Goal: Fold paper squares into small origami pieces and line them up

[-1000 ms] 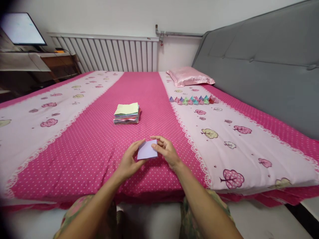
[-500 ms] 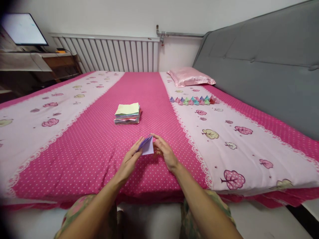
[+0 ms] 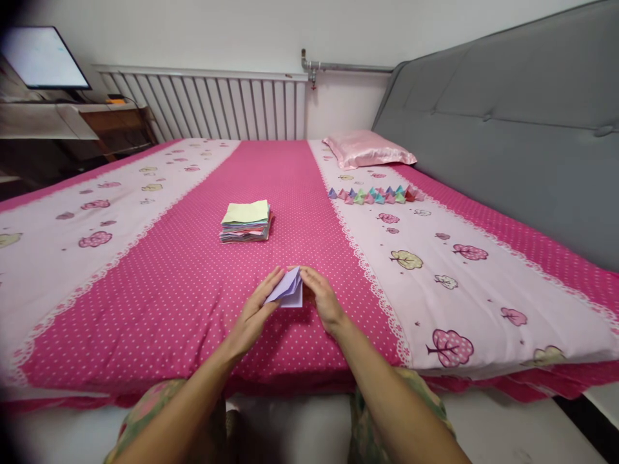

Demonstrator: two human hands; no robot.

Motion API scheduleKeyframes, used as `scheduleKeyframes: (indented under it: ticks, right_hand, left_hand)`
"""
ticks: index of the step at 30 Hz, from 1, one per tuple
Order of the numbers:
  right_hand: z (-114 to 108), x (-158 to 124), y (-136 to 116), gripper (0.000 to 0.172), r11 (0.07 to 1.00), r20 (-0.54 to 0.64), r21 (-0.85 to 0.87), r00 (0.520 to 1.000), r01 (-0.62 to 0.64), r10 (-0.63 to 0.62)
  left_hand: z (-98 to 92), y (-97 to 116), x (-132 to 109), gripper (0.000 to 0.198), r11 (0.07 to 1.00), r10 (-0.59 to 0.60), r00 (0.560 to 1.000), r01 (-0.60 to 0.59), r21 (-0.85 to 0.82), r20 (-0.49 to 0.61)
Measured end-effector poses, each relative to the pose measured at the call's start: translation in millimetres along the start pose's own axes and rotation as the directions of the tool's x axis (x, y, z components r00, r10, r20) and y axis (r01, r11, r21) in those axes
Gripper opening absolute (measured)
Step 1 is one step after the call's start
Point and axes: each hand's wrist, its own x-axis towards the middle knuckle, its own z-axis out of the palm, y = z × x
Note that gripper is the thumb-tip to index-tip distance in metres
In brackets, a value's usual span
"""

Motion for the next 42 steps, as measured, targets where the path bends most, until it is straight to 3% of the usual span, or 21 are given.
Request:
scheduleKeyframes:
  ticks: [6,11,16,19,21,23,26,28,31,36,42]
  right_hand:
    - [-1,0,0,0.031,0.999,-0.016,-0.033,1.0,-0.019,0.019]
    - [3,-3,3,0.052,0.992,0.042,-0.123,0.999,0.026,-0.021]
    - [7,-2,12,0.057,0.987,-0.021,-0.156,0.998,0.047,-0.051]
    - [7,-2,11,0.055,0.987,-0.085,-0.145,0.993,0.069,-0.082]
    - [6,-2,9,0.056,0.987,-0.087,-0.147,0.993,0.066,-0.08]
    - [5,-3,6,0.057,0.986,-0.068,-0.156,0.995,0.061,-0.073]
    - [5,-3,5,0.058,0.989,-0.034,-0.128,0.996,0.078,-0.083]
    - [5,-2,5,0.057,0.992,-0.018,-0.087,0.996,0.087,-0.089]
    - [2,-1,5,0.05,0.99,-0.032,-0.094,0.993,0.109,-0.112]
    - [-5,3,4,0.023,0.971,-0.093,-0.196,0.983,0.138,-0.158]
    - [-8,4,7,0.03,0.946,-0.032,-0.277,0.982,0.17,-0.186]
  left_hand:
    - [0.3,4,-2,0.059,0.993,0.035,0.999,-0.038,0.108,0.029]
    - [4.6,5,-2,0.074,0.987,0.083,0.995,-0.089,0.132,0.052]
    - [9.1,-2,-2,0.068,0.989,0.094,0.995,-0.097,0.108,0.029]
    - [10.1,-5,0,0.055,1.0,0.005,0.998,-0.006,-0.015,-0.058]
    - [10.0,-4,2,0.042,0.981,-0.134,0.982,0.112,-0.161,-0.135]
    - [9.3,-1,4,0.037,0.91,-0.296,0.936,0.216,-0.353,-0.19]
    - [7.3,3,7,0.03,0.731,-0.462,0.871,0.268,-0.627,-0.167]
    - [5.7,5,8,0.024,0.629,-0.502,0.855,0.258,-0.733,-0.131]
    - [3.4,6,10,0.021,0.559,-0.537,0.832,0.226,-0.798,-0.14]
    - [0.6,5,11,0.019,0.55,-0.555,0.806,0.171,-0.817,-0.205]
    - [-0.8,5,12,0.018,0.533,-0.552,0.808,0.152,-0.832,-0.206]
